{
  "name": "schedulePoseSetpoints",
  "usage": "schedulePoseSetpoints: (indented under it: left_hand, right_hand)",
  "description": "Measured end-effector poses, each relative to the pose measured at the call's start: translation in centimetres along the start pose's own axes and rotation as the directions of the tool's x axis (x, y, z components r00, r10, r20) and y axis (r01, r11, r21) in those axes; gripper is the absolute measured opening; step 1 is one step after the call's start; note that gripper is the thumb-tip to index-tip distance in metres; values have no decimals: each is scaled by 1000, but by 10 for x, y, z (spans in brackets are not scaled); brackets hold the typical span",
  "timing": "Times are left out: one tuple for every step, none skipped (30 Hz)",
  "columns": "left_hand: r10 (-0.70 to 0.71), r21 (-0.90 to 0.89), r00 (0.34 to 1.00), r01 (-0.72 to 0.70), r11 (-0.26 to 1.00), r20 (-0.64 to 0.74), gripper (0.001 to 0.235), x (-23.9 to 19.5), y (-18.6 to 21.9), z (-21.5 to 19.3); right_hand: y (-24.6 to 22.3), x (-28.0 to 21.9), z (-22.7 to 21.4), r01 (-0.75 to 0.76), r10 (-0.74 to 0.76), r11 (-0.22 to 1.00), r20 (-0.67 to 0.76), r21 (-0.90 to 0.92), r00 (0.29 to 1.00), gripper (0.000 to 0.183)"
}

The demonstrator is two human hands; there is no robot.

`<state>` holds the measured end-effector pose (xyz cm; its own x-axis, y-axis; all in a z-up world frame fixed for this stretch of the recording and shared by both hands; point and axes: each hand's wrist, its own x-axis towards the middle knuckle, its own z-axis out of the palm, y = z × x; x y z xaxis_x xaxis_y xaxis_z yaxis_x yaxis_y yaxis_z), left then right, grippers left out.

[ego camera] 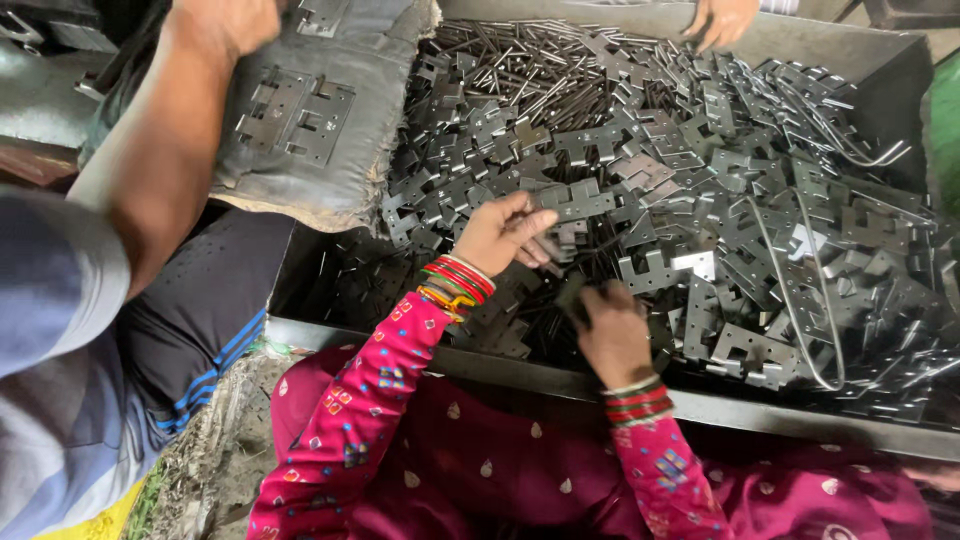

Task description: The person sorts various small metal parts from a large metal bin into a separate collection area by hand, while other people assist in the background.

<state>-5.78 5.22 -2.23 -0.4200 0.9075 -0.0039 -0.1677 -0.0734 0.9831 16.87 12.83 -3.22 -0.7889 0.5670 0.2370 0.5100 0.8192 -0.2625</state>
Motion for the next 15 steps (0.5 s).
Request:
schedulePoseSetpoints:
  left_hand:
    - [18,-13,1000,-18,1000,-8,23,1,1,-1]
    - [37,-25,999,-37,999,-16,24,2,3,-2]
    - [121,35,990,-119,992,-70,21,1,3,-2]
    - [207,100,971,-196,976,-120,24,0,4,-2]
    - [295,166,941,-268,949,-164,32,0,4,-2]
    - [288,111,941,-271,956,-181,41,1,4,-3]
    - [280,55,940,-274,960,-198,50,5,4,-6]
    - [270,0,939,-277,961,-214,59,8,1,-9]
    - [261,-66,940,-282,957,-221,60,12,-2,-11]
    - [252,-132,941,-285,949,-226,60,17,-6,-13]
    - [234,-199,944,-282,939,-234,61,18,-13,-15]
    - [182,-260,948,-251,932,-260,57,19,-19,-18]
    - [133,-320,950,-224,921,-282,53,23,-21,-23]
    - [82,-379,950,-198,904,-300,49,25,-22,-26]
    - [5,-397,955,-128,909,-297,47,22,-22,-28]
  right_hand:
    - [-6,4,5,30,-27,996,34,-78,999,38]
    - [-8,9,7,61,-51,986,70,-155,996,47]
    - [-6,10,7,49,-37,990,89,-136,995,44]
    - [-4,11,7,36,-24,992,109,-117,994,41]
    - [1,12,6,25,-12,995,129,-99,992,38]
    - [7,13,5,101,-93,992,108,-73,990,39]
    - [14,14,3,177,-173,983,85,-48,981,40]
    - [22,13,1,253,-251,967,60,-25,966,41]
    - [29,15,-2,220,-222,970,-1,103,975,36]
    - [36,16,-4,192,-184,954,-57,230,981,31]
    - [41,12,-5,165,-138,919,-100,357,985,27]
    - [49,5,-11,84,-34,856,-106,511,994,24]
    - [58,-2,-18,12,69,760,-98,650,993,22]
    - [67,-5,-24,-66,211,643,-93,763,973,19]
    - [74,-11,-28,-132,349,500,-59,856,935,18]
